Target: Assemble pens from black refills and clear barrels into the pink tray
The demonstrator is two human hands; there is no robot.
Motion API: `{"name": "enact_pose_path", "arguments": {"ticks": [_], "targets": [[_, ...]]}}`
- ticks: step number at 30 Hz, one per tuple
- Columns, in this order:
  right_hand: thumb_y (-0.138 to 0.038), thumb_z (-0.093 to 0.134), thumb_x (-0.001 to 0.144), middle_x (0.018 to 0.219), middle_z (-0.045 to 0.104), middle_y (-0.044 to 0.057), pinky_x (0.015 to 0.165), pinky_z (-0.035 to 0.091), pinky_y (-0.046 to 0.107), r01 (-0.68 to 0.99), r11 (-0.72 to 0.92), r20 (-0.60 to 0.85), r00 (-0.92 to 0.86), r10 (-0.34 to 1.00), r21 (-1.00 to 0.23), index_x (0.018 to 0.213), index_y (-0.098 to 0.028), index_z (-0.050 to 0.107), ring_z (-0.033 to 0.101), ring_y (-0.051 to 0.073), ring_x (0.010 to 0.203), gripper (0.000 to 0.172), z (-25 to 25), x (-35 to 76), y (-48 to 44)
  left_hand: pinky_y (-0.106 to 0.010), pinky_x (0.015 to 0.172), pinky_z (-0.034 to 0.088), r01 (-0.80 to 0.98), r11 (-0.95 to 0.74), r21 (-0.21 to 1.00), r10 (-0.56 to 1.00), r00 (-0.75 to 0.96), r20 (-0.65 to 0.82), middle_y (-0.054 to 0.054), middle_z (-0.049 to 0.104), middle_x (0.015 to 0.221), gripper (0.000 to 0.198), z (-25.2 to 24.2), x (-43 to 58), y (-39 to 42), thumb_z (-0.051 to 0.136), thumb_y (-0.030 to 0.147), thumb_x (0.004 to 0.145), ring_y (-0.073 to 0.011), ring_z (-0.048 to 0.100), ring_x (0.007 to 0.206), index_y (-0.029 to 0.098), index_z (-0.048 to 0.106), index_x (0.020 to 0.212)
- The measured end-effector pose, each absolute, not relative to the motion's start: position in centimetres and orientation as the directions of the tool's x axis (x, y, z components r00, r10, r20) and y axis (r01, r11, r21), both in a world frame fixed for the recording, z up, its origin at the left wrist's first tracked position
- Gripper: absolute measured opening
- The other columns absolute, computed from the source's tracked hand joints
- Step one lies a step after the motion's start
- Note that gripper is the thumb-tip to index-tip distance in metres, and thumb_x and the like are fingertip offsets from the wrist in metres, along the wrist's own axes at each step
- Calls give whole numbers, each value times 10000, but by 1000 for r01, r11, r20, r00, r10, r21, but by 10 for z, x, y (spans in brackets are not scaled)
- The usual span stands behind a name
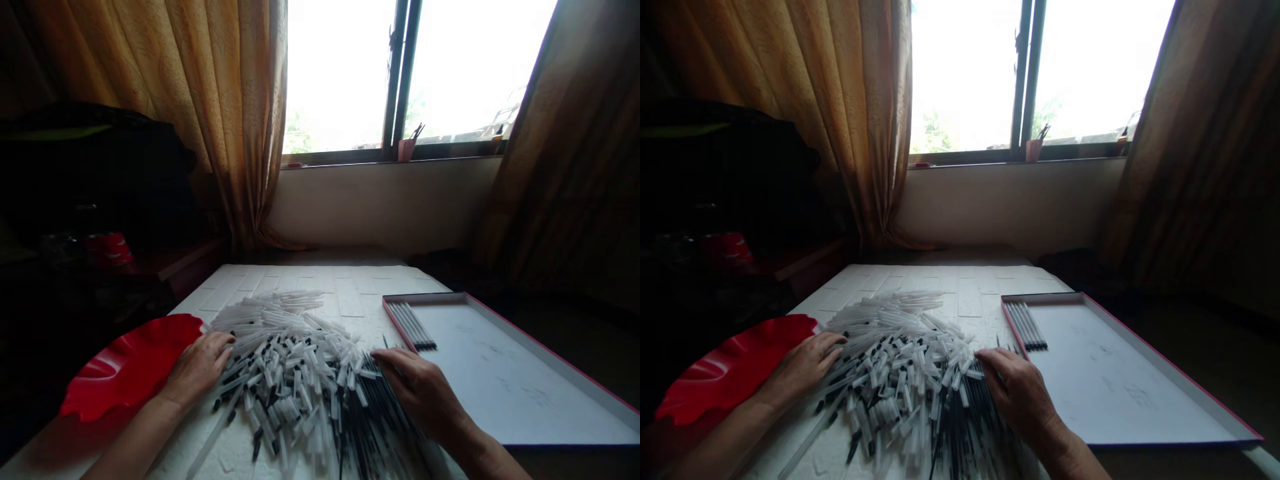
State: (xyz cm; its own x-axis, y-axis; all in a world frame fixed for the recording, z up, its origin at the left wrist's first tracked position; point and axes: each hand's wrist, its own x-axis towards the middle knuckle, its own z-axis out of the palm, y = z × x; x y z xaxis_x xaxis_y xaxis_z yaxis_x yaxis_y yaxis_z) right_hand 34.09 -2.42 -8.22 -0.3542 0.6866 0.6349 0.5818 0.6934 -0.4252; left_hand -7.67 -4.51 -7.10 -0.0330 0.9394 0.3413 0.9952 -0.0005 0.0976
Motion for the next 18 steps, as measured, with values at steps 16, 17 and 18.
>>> {"name": "enact_pose_path", "arguments": {"ticks": [16,17,18], "targets": [[-193,468,945,919,783,69,684,602,299,580,731,656,-400,640,-360,1023,-212,717,759,209,791,261,-84,341,-27,-390,861,481,904,-22,426,929,-139,343,-89,731,1020,288,-48,-55,-49,499,416,856,-288,666,965,224,700,932],[-194,466,947,924,781,71,689,600,301,582,728,646,-406,647,-363,1027,-212,716,758,210,796,263,-85,341,-27,-369,809,498,873,-40,487,924,-154,351,-78,731,968,324,-47,-51,-51,471,459,868,-269,679,892,226,679,954],[-197,463,951,924,780,72,693,598,301,582,725,634,-413,654,-369,1026,-212,715,756,210,798,263,-86,340,-27,-339,729,510,833,-59,550,923,-165,349,-56,722,890,361,-48,-46,-52,443,504,880,-241,681,782,228,656,974]]}}
